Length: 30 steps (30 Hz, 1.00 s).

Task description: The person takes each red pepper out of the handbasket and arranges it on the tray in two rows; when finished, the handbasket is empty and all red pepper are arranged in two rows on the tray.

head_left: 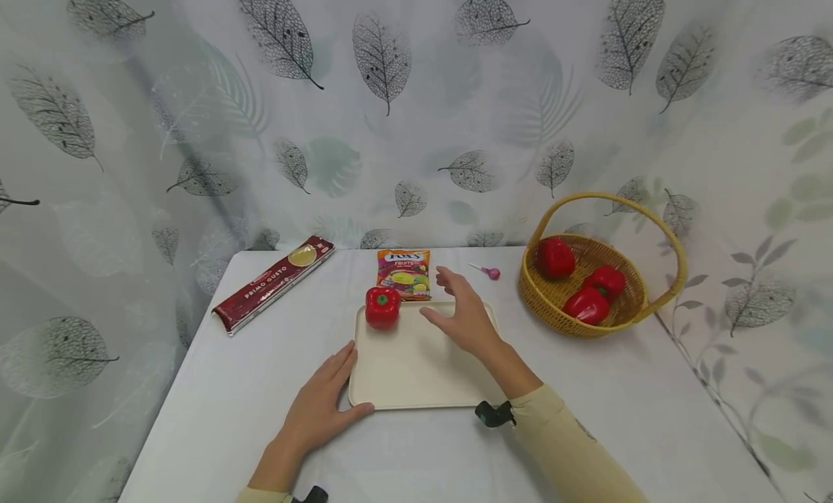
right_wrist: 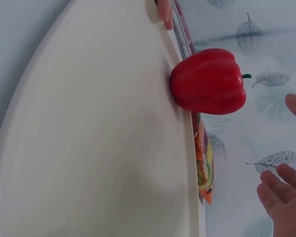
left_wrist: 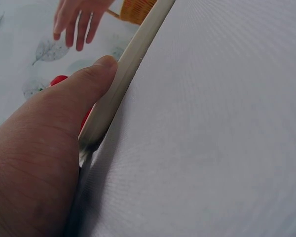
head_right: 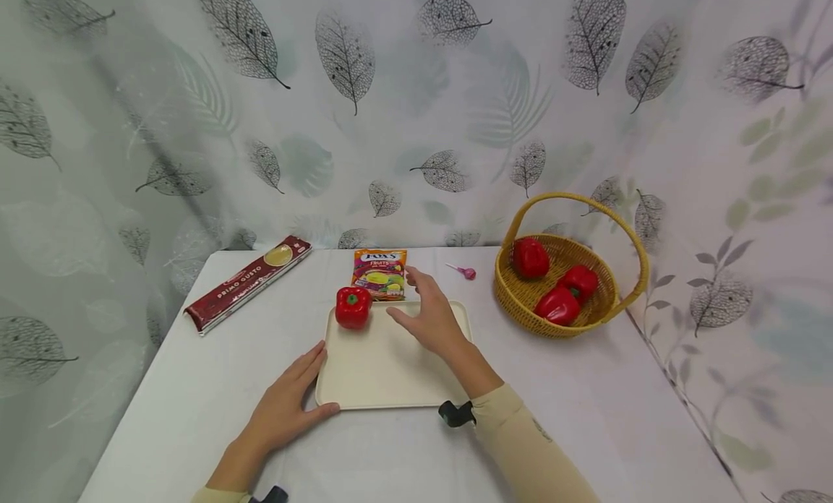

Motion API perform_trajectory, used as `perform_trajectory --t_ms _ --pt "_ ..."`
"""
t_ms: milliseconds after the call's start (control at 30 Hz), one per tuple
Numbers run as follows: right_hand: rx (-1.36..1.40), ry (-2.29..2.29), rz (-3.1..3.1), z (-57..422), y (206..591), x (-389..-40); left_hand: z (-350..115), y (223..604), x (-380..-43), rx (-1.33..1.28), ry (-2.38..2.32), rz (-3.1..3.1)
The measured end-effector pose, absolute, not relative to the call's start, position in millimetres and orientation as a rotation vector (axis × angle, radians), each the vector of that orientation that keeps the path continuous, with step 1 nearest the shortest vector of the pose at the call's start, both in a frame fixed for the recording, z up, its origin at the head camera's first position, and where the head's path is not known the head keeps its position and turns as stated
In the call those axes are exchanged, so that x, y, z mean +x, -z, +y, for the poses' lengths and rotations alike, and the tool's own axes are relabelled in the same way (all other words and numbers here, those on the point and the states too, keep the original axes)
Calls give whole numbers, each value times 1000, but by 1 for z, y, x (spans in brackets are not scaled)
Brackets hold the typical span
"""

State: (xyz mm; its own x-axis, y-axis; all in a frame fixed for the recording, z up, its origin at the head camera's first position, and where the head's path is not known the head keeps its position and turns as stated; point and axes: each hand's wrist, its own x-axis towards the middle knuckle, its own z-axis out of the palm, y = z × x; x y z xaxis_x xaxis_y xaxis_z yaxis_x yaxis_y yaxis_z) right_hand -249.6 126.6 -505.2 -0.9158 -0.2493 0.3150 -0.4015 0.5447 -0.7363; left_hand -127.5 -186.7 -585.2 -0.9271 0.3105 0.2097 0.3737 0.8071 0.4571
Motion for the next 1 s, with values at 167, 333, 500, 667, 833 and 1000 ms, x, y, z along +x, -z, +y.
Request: perform_trajectory --t_ms 167,333,500,667,833,1000 --pt "539 -1292 -2604 134 505 -248 -186 585 -127 -557 772 -2857" --pt "554 -1278 -2584 140 504 -248 -187 586 -127 -571 765 -2843" --pt "570 -1299 -2544 145 505 -249 -188 586 -127 -568 762 -2834" --pt "545 -1289 -2566 148 504 -247 -188 589 -128 -573 752 -2839" --pt "541 -1268 -2580 152 501 -245 -189 590 -128 -574 745 -2836" --pt "534 -1229 -2577 160 495 -245 -189 591 -128 -574 744 -2832"
